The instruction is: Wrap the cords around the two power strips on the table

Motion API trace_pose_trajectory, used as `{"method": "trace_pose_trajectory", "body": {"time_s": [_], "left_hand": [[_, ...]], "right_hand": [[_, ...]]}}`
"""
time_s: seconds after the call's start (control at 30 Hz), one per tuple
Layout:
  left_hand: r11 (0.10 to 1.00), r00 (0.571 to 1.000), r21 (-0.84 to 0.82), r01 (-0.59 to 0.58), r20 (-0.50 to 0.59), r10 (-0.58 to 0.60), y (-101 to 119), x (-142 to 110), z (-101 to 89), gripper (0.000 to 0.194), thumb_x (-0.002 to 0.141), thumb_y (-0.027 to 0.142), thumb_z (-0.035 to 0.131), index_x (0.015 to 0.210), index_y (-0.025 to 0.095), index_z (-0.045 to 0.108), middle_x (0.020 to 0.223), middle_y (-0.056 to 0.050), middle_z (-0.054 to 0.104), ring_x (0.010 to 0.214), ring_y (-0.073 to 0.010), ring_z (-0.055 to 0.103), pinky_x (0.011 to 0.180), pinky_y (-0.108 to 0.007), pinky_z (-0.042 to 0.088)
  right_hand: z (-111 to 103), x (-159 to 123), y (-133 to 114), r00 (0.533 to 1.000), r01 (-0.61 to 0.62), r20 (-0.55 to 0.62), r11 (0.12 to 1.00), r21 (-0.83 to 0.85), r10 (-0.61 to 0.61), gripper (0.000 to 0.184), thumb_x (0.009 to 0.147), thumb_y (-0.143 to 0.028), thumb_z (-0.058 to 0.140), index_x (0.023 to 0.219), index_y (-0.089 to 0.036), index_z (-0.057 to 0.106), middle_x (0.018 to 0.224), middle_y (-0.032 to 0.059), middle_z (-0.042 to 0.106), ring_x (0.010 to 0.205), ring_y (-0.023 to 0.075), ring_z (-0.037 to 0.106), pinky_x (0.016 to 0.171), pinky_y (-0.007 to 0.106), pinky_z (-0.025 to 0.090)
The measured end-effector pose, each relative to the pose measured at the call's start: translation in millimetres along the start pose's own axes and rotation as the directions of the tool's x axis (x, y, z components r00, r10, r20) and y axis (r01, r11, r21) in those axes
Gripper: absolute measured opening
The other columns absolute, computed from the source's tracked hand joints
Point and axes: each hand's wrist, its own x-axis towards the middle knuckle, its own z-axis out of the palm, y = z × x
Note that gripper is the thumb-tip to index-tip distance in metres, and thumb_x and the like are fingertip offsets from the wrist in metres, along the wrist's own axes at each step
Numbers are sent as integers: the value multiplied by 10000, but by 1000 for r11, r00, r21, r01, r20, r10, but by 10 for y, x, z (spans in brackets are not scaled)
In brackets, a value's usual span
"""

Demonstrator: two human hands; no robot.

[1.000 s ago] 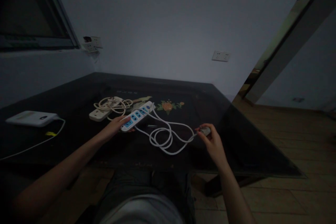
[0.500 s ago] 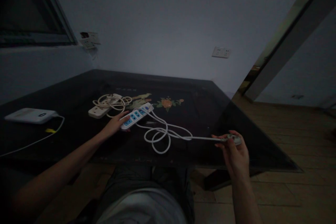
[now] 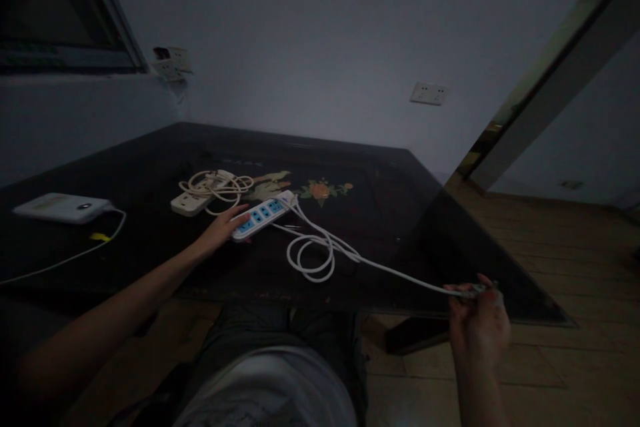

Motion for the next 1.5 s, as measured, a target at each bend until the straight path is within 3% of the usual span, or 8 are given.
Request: {"method": "trace_pose_trajectory", "body": {"time_s": [0.17,0.33,0.43,0.5,0.67,0.83,1.13,1.5], "left_hand": [[998,999,60,-35,9,34,-24,-14,19,625,821,349,590,1375,104,434,1179,-177,631,619,-176,650,518,-275,506],[991,991,42,-129,24,128,-76,-37,45,654,790,410,612,1361,131,457,1251,-170,596,863,-255,671,666,-326,543],[982,982,22,-188,10,188,-101,-43,61,674,751,443,649,1339,156,488,1266,-151,594,1005,-293,635,772,-362,533],[975,976,36,-218,19,218,-117,-38,65,696,753,469,639,1350,151,475,1276,-155,588,1052,-306,615,810,-386,523],[960,968,126,-252,42,248,-134,-29,62,690,789,486,591,1365,133,454,1296,-170,567,1106,-314,585,857,-405,501],[956,963,121,-268,50,264,-126,-44,70,647,790,470,596,1342,154,482,1246,-148,606,1057,-296,613,830,-383,511],[951,962,142,-273,38,271,-67,-85,93,599,782,451,598,1299,157,522,1210,-129,629,1055,-285,610,852,-370,494],[937,955,185,-296,42,294,-56,-86,98,599,797,460,575,1294,132,511,1204,-145,623,1093,-294,592,909,-391,463]], "right_hand": [[-3,-14,-47,1000,12,1,1000,-3,-12,386,768,-557,634,915,-199,624,577,-53,465,461,89,415,388,209,348],[493,-206,-270,967,97,239,995,-17,-90,443,777,-573,608,1039,-216,615,575,-75,368,448,67,305,410,201,269],[814,-341,-397,912,193,404,946,-259,-76,445,747,-376,698,1152,-235,579,673,-48,452,525,76,402,459,198,318],[1005,-445,-441,804,251,591,863,-440,68,515,770,-328,662,1255,-267,500,798,-9,548,613,111,499,532,221,403],[1509,-771,-335,366,551,840,634,-543,402,484,813,-181,496,1291,-230,443,987,67,629,876,200,606,741,284,457],[1883,-963,-60,181,757,820,456,-469,542,511,770,-72,504,1259,-215,468,1096,90,646,941,217,615,776,283,427],[1990,-928,123,139,832,814,380,-405,564,420,762,-47,509,1160,-180,526,1087,105,661,999,236,622,805,293,415],[2267,-959,173,46,952,792,214,-221,609,622,789,-142,548,1385,-245,400,1169,118,654,1001,282,642,776,342,459]]}}
